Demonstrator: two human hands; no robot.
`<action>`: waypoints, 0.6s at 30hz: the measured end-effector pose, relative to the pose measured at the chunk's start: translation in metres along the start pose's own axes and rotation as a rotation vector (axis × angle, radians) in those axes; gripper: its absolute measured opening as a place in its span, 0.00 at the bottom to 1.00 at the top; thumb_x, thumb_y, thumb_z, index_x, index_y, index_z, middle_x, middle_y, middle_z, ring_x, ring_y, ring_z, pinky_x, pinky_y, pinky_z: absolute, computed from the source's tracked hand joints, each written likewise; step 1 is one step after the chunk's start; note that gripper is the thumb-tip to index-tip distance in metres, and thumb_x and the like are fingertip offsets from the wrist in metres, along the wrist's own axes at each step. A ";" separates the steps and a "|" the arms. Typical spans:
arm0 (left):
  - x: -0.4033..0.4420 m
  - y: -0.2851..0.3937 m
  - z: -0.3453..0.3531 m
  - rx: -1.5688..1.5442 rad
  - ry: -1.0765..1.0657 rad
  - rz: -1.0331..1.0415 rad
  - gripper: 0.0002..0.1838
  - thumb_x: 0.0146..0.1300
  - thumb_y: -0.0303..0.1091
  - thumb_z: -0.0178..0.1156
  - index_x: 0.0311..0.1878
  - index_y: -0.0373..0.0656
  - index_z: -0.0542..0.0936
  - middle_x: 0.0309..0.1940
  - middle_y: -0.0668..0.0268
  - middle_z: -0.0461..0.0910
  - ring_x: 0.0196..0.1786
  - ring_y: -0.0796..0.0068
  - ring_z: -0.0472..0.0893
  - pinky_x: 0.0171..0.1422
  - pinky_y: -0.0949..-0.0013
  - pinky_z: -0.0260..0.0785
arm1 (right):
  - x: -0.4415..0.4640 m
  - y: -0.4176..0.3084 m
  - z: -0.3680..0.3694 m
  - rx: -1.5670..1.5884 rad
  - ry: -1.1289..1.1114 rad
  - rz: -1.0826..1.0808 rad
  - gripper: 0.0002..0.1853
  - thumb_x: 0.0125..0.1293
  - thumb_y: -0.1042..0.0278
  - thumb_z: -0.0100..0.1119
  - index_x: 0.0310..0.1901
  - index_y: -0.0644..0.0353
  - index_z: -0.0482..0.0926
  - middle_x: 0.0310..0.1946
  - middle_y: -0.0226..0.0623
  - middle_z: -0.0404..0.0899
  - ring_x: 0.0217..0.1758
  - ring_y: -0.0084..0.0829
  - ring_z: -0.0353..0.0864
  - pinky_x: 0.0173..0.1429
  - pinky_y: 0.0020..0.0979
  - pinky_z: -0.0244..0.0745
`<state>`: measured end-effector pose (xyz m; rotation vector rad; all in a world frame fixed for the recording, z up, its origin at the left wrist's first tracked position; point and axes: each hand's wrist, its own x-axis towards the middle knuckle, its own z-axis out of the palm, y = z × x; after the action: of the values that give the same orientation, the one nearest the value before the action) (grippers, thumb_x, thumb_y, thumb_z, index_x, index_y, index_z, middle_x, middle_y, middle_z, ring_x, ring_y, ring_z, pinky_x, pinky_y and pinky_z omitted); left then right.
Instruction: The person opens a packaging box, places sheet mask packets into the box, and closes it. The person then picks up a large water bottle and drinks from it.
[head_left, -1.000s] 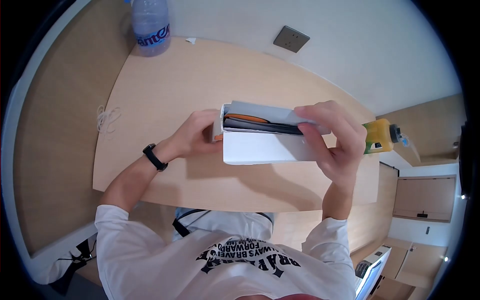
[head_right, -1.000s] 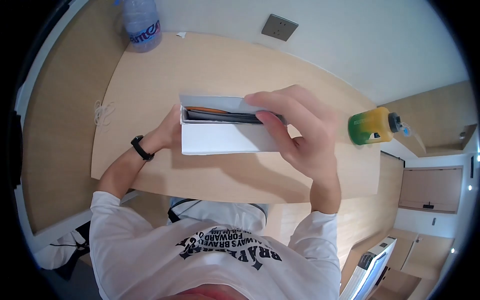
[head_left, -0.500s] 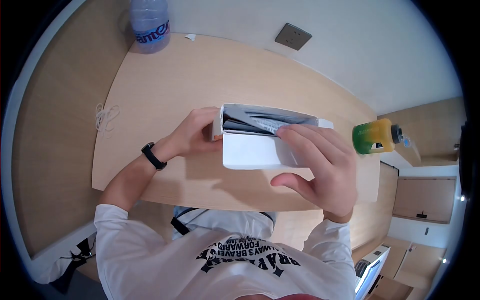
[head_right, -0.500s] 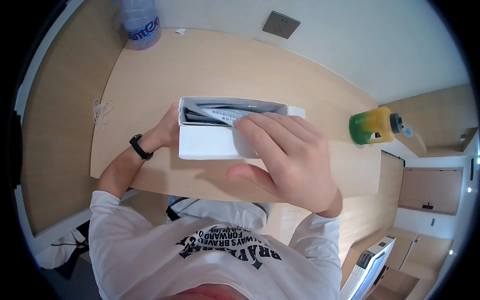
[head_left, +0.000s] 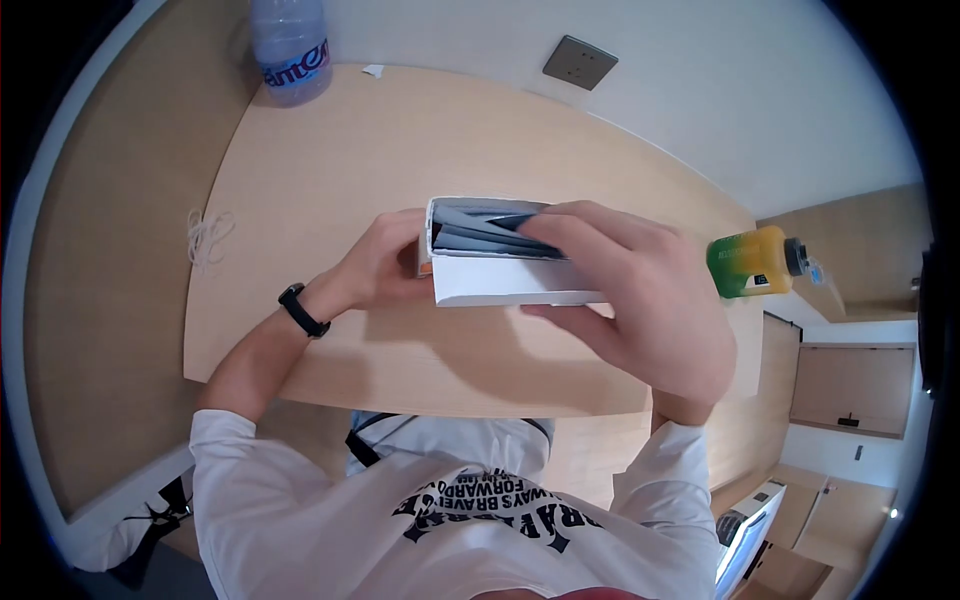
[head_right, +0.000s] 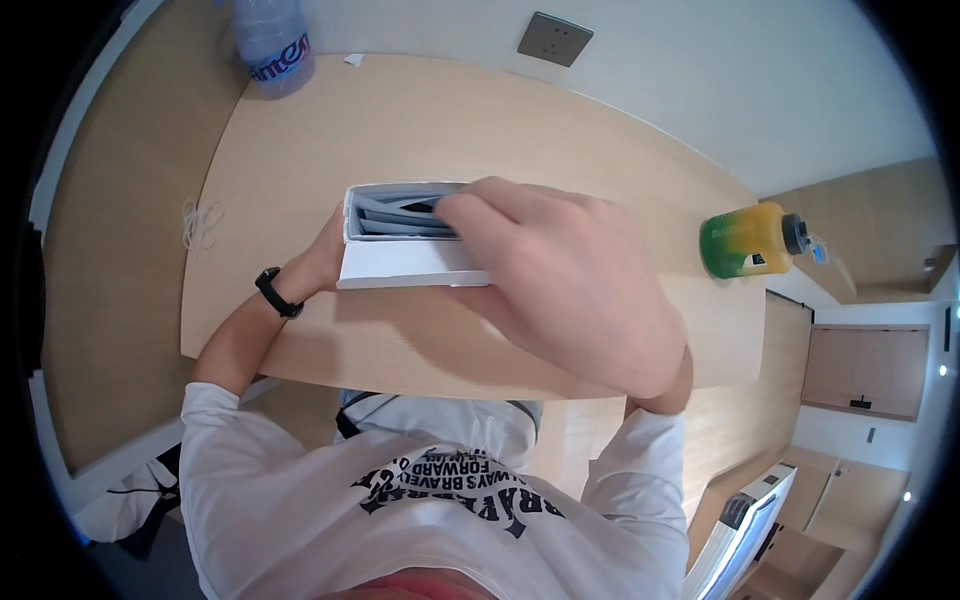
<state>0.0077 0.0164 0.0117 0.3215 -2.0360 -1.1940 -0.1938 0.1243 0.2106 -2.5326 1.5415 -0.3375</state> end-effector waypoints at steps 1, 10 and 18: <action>0.001 0.000 0.000 0.002 -0.001 -0.003 0.19 0.49 0.29 0.68 0.46 0.38 0.78 0.33 0.58 0.78 0.33 0.62 0.77 0.38 0.68 0.71 | 0.005 -0.005 -0.005 -0.037 -0.053 -0.002 0.22 0.46 0.69 0.71 0.46 0.58 0.78 0.40 0.38 0.82 0.37 0.41 0.82 0.38 0.33 0.77; -0.005 -0.009 0.001 0.106 0.015 0.045 0.20 0.49 0.29 0.68 0.47 0.36 0.77 0.37 0.57 0.79 0.36 0.62 0.79 0.40 0.66 0.72 | 0.013 -0.012 0.023 -0.113 0.044 -0.167 0.20 0.48 0.74 0.62 0.47 0.57 0.77 0.34 0.37 0.83 0.35 0.41 0.83 0.37 0.36 0.77; -0.008 -0.012 0.005 0.056 -0.020 -0.163 0.22 0.49 0.29 0.71 0.50 0.39 0.79 0.45 0.60 0.82 0.47 0.64 0.82 0.52 0.65 0.74 | 0.014 0.003 0.039 -0.086 0.090 -0.120 0.19 0.51 0.75 0.58 0.48 0.60 0.77 0.34 0.39 0.82 0.36 0.43 0.82 0.41 0.37 0.78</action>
<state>0.0079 0.0178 -0.0042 0.5129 -2.0960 -1.2436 -0.1799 0.1112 0.1736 -2.7188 1.4677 -0.4145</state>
